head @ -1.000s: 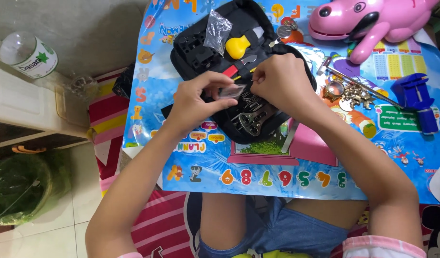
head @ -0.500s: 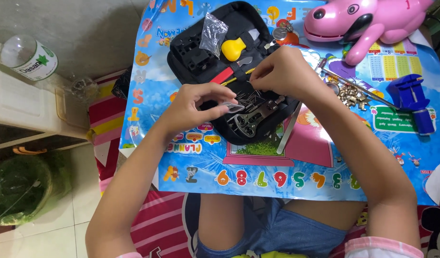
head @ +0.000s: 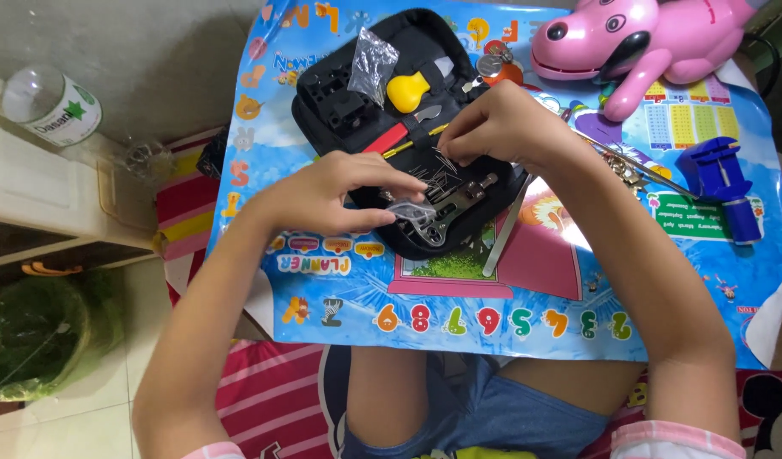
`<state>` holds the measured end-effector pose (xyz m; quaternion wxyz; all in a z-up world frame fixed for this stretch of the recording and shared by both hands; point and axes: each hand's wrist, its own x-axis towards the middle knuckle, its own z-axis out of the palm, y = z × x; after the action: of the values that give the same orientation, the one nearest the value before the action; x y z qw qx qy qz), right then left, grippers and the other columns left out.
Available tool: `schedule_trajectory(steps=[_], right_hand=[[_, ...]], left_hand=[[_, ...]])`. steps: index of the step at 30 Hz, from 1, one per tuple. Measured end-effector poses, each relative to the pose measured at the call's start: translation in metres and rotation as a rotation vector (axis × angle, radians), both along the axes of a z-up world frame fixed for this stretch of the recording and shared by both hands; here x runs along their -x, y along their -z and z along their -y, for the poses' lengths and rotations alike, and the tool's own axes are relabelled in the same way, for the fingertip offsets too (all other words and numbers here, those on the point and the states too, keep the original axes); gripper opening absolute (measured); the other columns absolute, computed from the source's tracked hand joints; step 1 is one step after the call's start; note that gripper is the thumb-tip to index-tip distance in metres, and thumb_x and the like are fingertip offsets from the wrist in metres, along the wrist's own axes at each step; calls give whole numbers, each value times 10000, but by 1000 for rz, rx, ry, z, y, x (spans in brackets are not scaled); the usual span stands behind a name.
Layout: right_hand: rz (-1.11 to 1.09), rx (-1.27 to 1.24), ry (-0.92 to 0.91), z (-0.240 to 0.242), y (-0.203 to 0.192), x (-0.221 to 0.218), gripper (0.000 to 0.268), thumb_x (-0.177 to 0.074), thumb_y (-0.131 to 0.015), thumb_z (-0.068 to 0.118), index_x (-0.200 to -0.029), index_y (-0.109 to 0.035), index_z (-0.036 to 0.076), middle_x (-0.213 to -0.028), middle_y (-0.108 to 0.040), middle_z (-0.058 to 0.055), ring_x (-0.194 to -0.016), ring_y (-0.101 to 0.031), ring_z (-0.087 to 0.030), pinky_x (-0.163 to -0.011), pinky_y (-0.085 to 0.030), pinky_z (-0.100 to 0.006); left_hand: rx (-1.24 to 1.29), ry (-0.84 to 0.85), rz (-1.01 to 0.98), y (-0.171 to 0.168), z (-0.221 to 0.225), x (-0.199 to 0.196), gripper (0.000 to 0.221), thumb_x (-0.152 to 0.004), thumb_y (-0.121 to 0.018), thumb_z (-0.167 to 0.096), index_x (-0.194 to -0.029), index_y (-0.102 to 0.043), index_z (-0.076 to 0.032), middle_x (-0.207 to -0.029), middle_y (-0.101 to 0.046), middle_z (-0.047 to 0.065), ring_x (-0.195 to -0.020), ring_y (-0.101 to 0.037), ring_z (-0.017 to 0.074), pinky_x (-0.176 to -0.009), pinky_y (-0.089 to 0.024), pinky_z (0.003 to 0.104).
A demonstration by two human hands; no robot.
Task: Organizing and handling small watch components within a repair kit using specialized tools like tweezers.
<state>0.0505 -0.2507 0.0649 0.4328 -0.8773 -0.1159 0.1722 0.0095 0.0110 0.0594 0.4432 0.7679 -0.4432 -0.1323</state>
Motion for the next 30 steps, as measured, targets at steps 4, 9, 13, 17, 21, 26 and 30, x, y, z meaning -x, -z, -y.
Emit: schedule_trajectory(steps=[4,9,13,17,21,26,30], right_hand=[[-65,-25,15,0,-2,-3,203,-740,-767,32,-926,-832,-17,-725,-754,-94,-599,-641,-119,-579,-524,-239],[-147,-62,47,2,-1,-10,166,-757,-792,-3,-918,-824,-29,-735,-737,-169,-636,-694,-211,-663,-573,-303],[-177,-94,75,5,4,-14,160,-762,-811,-35,-922,-816,-33,-748,-723,-242,-651,-737,-299,-744,-607,-357],[-198,-123,77,5,4,-15,151,-761,-799,-47,-912,-809,-42,-750,-721,-239,-660,-741,-286,-741,-612,-357],[-214,-184,78,8,8,-16,143,-769,-790,-70,-911,-793,-72,-753,-709,-249,-667,-739,-295,-725,-625,-364],[-214,-251,75,11,12,-17,125,-772,-799,-86,-896,-783,-89,-749,-699,-256,-661,-741,-304,-701,-637,-363],[-207,-342,80,10,12,-17,133,-776,-777,-89,-909,-773,-97,-761,-699,-252,-675,-735,-280,-697,-641,-356]], left_hand=[[-307,126,-90,-26,4,-25,717,-646,-842,-140,-1336,-652,-178,-1093,-784,38,-951,-752,182,-828,-617,320],[-544,220,-158,-32,24,-48,785,-656,-889,-229,-1404,-651,-238,-987,-775,79,-750,-662,214,-687,-549,325],[-549,301,-263,-16,32,-63,793,-625,-961,-250,-1369,-690,-208,-1183,-775,113,-733,-664,225,-682,-562,299],[-490,322,-249,-11,37,-60,768,-592,-988,-258,-1312,-729,-193,-1167,-781,123,-690,-650,212,-621,-550,288],[-234,244,-182,-3,29,-56,582,-626,-994,-218,-1170,-799,-146,-1018,-794,150,-684,-610,222,-607,-513,295],[114,95,-17,30,12,-61,543,-650,-1006,-174,-1149,-796,-138,-945,-789,78,-689,-576,148,-608,-462,246],[264,-72,12,47,7,-60,576,-675,-1008,-196,-1195,-768,-135,-972,-764,54,-727,-564,124,-639,-458,229]])
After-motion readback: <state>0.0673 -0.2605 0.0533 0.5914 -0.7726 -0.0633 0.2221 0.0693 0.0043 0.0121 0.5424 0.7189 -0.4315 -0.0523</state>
